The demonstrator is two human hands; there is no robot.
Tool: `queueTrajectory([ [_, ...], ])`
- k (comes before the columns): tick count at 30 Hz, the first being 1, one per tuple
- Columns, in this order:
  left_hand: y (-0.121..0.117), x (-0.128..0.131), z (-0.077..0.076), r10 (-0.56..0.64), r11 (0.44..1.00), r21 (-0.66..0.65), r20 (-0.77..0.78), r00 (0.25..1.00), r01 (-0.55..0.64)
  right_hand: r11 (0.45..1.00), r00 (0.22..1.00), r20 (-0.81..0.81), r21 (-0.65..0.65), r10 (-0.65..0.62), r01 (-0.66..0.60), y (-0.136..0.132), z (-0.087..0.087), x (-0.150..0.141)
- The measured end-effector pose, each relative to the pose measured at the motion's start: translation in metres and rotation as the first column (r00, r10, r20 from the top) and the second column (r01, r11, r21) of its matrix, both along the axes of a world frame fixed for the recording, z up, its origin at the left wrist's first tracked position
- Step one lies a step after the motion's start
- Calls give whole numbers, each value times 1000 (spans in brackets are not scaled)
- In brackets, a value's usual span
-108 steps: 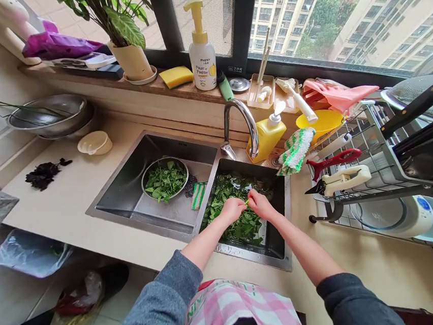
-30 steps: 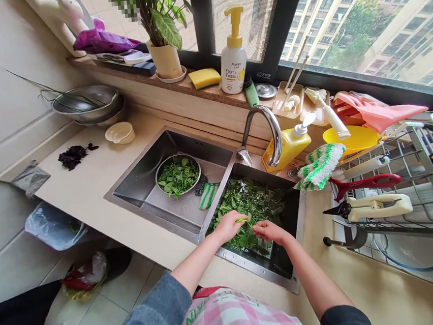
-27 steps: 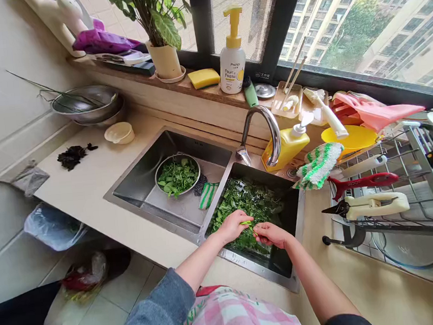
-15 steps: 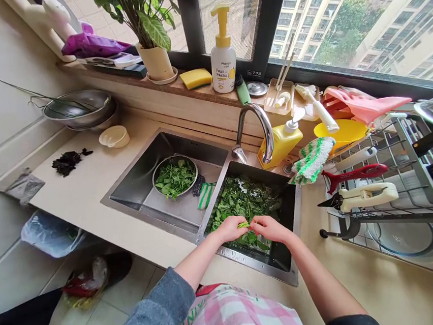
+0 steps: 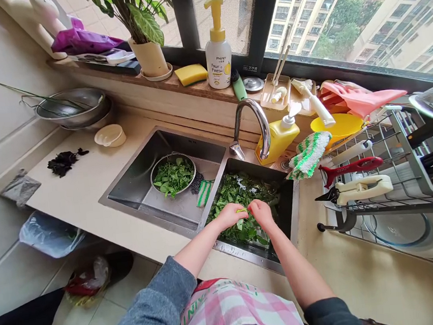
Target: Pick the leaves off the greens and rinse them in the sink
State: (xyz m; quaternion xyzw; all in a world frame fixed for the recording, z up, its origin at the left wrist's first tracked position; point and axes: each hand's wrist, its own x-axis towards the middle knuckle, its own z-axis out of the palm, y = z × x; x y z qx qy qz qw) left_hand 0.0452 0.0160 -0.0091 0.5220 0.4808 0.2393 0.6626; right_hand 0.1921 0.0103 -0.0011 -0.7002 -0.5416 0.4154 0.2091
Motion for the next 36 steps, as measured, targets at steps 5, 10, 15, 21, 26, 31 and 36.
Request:
queueTrajectory([
  [5,-6,-10,6,378,853,-496,376,846,-161,948,755,-592,-293,-282,124,-16,-15,8],
  [10,-7,-22,-1,645,634,-771,482,593,-63,918,576,-716,-339,-394,207,-36,-17,18],
  [15,-8,-27,-8,713,587,-809,503,488,-23,915,517,-758,-367,-397,165,-45,-14,19],
  [21,-9,-34,-9,821,521,-847,463,333,-107,929,559,-748,-346,-357,130,-51,-6,10],
  [26,-6,-38,-5,826,517,-829,417,379,-215,947,578,-768,-321,-276,26,-64,2,-8],
  [31,0,-47,2,817,536,-809,426,389,-240,943,570,-781,-331,-253,-34,-71,10,-30],
  [36,13,-70,14,809,539,-812,425,406,-224,920,475,-801,-390,-364,46,-71,17,-50],
])
